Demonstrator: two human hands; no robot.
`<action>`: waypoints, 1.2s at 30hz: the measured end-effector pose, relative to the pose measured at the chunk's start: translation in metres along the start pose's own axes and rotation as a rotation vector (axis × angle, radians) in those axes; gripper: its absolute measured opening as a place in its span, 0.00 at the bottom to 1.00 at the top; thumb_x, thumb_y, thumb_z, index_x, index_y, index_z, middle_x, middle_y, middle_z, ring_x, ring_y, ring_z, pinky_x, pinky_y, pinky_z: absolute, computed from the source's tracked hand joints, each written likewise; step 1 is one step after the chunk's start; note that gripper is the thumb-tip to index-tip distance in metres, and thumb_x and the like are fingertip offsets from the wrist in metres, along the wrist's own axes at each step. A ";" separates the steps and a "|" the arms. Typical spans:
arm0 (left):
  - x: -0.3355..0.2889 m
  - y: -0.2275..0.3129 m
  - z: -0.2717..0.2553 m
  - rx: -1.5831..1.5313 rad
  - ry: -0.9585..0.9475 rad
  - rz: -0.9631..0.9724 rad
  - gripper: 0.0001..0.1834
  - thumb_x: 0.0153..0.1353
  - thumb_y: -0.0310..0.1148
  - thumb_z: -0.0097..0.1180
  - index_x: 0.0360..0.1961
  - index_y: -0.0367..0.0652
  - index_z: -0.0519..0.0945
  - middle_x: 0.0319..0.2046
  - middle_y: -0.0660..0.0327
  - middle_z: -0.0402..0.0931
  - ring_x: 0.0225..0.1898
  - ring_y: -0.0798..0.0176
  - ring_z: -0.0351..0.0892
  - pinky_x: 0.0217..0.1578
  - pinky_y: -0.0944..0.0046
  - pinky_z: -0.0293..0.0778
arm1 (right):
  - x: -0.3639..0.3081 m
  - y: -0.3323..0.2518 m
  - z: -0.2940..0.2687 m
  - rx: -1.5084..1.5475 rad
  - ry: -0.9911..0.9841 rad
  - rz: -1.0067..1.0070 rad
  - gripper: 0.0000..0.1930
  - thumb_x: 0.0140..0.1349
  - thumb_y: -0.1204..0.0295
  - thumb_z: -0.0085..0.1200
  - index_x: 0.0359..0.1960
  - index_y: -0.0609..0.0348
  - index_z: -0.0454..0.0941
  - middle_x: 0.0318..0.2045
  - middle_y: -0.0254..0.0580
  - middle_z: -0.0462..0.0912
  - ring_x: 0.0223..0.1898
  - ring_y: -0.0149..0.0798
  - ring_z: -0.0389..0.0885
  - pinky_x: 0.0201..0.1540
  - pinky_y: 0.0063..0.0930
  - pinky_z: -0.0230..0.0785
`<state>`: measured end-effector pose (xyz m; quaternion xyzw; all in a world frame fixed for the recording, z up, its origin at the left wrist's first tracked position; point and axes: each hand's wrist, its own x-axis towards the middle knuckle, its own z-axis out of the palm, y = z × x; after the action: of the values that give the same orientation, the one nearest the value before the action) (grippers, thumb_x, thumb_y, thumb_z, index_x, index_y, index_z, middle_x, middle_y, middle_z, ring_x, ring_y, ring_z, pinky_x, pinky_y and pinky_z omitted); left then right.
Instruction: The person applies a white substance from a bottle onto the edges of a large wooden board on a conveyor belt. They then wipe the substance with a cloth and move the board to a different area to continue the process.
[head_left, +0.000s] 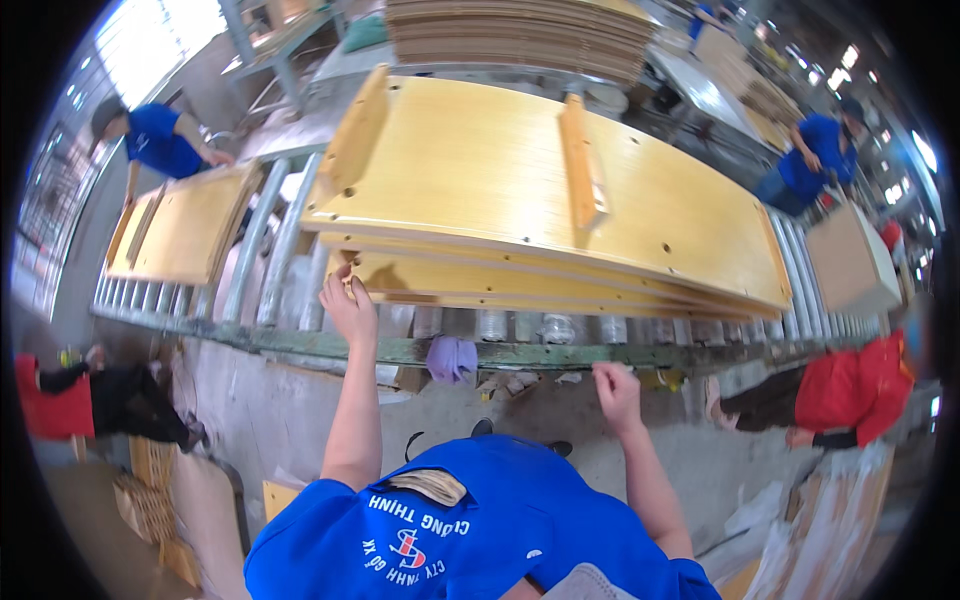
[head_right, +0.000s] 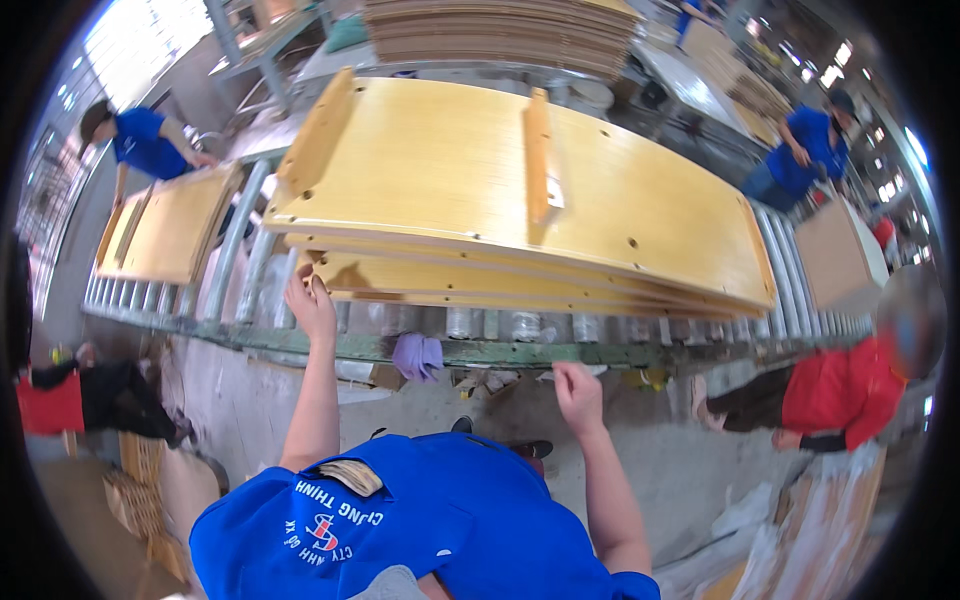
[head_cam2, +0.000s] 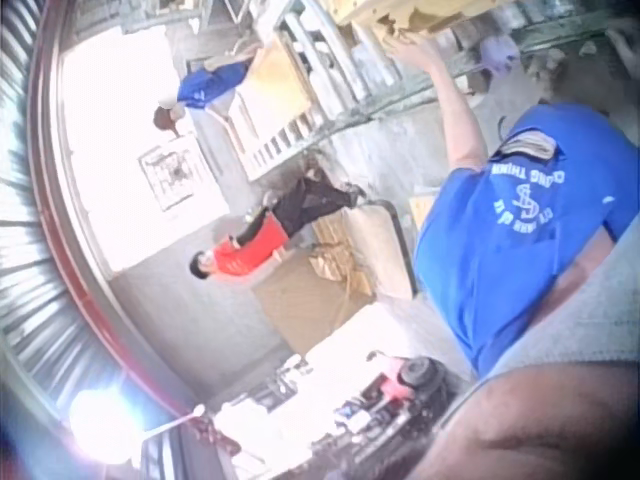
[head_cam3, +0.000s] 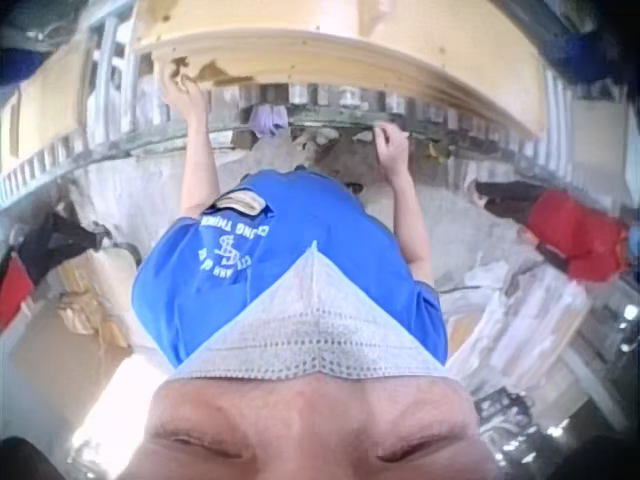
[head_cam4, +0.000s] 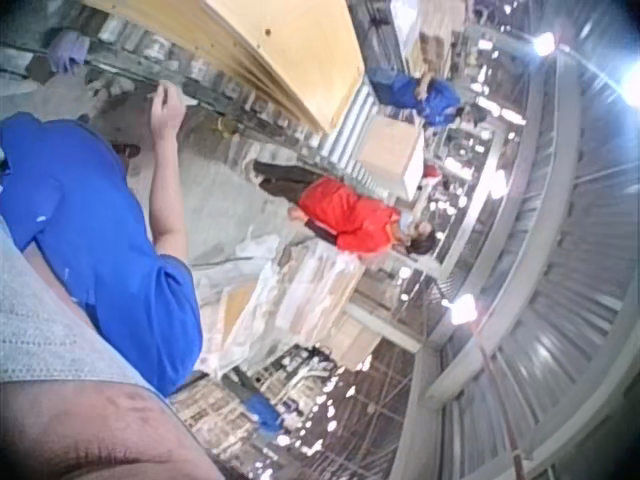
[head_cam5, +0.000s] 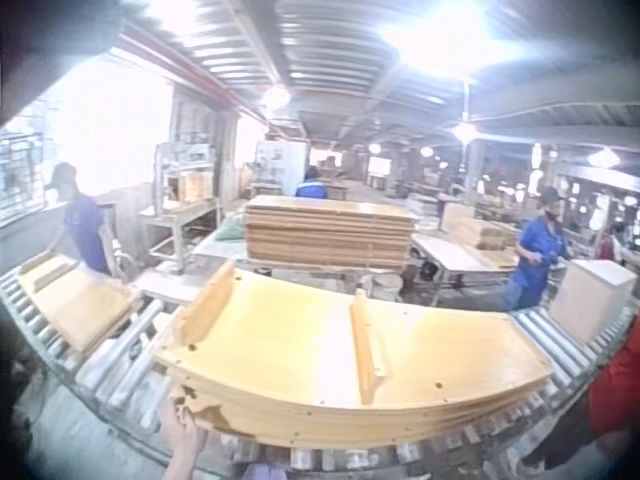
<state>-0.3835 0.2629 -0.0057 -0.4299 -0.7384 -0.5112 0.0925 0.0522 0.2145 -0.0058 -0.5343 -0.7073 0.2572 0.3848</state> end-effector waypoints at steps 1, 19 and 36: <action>0.004 -0.005 0.000 0.016 0.075 -0.004 0.13 0.60 0.31 0.49 0.45 0.38 0.74 0.42 0.54 0.73 0.48 0.48 0.67 0.52 0.52 0.59 | 0.029 -0.024 -0.006 -0.022 0.004 -0.082 0.04 0.57 0.80 0.52 0.33 0.64 0.78 0.28 0.46 0.79 0.29 0.45 0.78 0.34 0.32 0.70; 0.077 0.023 0.082 0.269 -0.163 -0.082 0.35 0.50 0.46 0.58 0.59 0.43 0.67 0.58 0.48 0.66 0.62 0.45 0.58 0.63 0.49 0.48 | 0.333 -0.289 0.217 -0.114 -0.277 -1.097 0.13 0.50 0.62 0.54 0.31 0.58 0.80 0.34 0.44 0.79 0.42 0.48 0.76 0.47 0.44 0.66; 0.119 -0.014 0.060 0.597 -0.072 -0.094 0.22 0.63 0.46 0.47 0.47 0.37 0.72 0.45 0.48 0.74 0.48 0.45 0.71 0.49 0.49 0.65 | 0.348 -0.164 0.106 -0.276 -0.265 -1.013 0.29 0.49 0.61 0.53 0.57 0.43 0.68 0.54 0.44 0.68 0.43 0.39 0.77 0.43 0.37 0.61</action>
<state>-0.4489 0.3759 0.0261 -0.3671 -0.8778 -0.2599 0.1648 -0.1724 0.5024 0.1546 -0.1347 -0.9461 0.0095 0.2943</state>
